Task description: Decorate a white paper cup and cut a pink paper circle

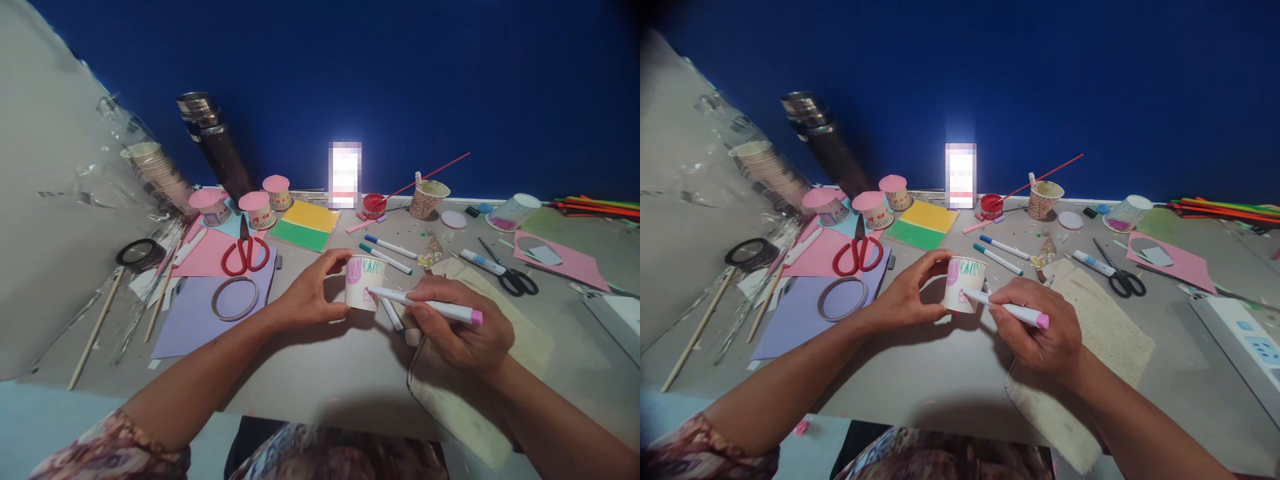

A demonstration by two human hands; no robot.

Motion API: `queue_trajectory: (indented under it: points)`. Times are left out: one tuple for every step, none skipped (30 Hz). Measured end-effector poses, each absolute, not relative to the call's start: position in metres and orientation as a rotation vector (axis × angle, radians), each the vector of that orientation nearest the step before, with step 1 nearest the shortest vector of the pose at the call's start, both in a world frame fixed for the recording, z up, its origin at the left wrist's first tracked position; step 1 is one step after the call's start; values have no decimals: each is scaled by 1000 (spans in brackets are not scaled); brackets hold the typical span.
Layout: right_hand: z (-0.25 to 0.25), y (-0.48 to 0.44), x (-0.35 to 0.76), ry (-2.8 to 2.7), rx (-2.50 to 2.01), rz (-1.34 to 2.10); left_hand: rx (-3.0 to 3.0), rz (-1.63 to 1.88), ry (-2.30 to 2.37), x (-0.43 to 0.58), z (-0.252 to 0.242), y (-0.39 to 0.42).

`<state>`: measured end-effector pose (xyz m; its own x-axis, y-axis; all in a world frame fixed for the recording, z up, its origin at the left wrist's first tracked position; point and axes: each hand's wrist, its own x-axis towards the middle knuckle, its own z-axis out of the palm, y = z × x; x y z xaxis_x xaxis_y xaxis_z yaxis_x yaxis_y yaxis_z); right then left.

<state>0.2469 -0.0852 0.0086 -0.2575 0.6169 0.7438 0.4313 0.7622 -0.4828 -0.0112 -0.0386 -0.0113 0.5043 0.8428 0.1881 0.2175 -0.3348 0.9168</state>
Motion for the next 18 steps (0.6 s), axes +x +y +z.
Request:
queue_trajectory:
  points:
    - [9, -85, 247, -1895, -811, 218, 1815, 852, 887, -11, -11, -39]
    - [9, -85, 248, -1894, -820, 219, 1800, 850, 889, -12, -11, -38]
    - [9, -85, 249, -1887, -827, 216, 1783, 848, 890, -12, -10, -38]
    - [9, -85, 249, -1882, -834, 212, 1766, 846, 892, -12, -10, -38]
    - [10, -85, 250, -1878, -838, 206, 1748, 844, 893, -12, -9, -38]
    - [10, -85, 250, -1873, -840, 198, 1733, 844, 894, -12, -9, -38]
    - [10, -85, 251, -1869, -841, 187, 1719, 842, 894, -12, -8, -38]
    - [10, -85, 251, -1866, -842, 176, 1706, 843, 893, -12, -8, -38]
    - [10, -85, 252, -1865, -846, 168, 1697, 843, 889, -12, -7, -38]
    - [11, -85, 252, -1863, -851, 160, 1689, 842, 886, -12, -7, -38]
    - [11, -85, 252, -1860, -855, 152, 1683, 841, 881, -12, -6, -38]
    - [12, -85, 252, -1858, -858, 144, 1678, 838, 877, -11, -6, -38]
    - [12, -85, 252, -1857, -862, 138, 1675, 837, 875, -11, -5, -38]
    - [12, -85, 252, -1857, -867, 135, 1672, 834, 875, -11, -5, -37]
    - [13, -86, 252, -1854, -871, 133, 1668, 833, 877, -11, -5, -37]
    - [13, -86, 252, -1852, -875, 135, 1662, 835, 877, -11, -4, -37]
    - [13, -86, 252, -1852, -880, 139, 1657, 837, 879, -11, -4, -38]
    - [13, -86, 252, -1849, -884, 144, 1652, 838, 880, -11, -4, -38]
